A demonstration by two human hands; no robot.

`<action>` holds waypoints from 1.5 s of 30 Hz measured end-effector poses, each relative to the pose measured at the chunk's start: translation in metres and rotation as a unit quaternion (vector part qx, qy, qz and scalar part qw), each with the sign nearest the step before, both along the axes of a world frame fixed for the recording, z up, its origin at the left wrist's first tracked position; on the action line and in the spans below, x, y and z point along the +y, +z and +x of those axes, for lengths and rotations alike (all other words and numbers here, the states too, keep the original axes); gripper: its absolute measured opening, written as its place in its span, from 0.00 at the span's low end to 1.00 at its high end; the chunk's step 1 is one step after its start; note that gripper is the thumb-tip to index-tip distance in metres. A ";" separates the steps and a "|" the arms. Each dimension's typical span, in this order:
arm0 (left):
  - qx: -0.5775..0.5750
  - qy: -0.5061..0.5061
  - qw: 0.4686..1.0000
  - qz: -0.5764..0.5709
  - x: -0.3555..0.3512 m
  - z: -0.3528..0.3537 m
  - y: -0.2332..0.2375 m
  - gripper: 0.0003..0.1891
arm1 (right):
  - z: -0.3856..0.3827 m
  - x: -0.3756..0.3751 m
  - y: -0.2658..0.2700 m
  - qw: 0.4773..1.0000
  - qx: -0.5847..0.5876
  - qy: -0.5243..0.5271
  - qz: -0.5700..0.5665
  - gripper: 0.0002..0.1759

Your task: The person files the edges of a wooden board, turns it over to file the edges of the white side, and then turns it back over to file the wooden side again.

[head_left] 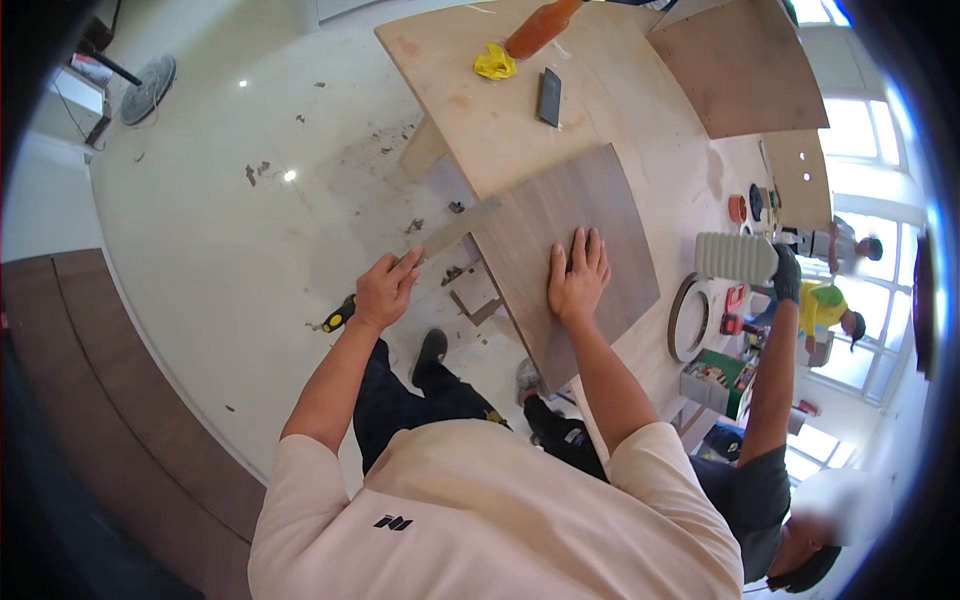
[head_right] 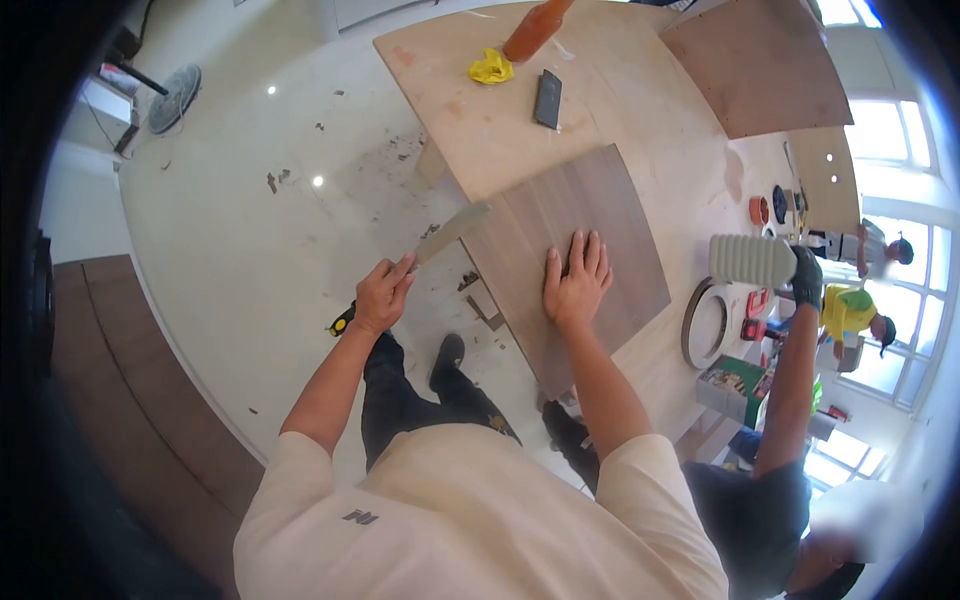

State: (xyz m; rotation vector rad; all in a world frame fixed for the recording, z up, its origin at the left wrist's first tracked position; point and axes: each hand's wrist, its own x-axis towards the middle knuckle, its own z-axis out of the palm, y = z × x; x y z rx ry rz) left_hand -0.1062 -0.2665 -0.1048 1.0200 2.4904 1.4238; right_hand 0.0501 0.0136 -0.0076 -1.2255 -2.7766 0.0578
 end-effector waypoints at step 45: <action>0.026 0.051 0.996 0.075 0.054 -0.001 -0.014 0.27 | 0.001 -0.005 0.001 0.999 -0.039 -0.002 -0.008 0.38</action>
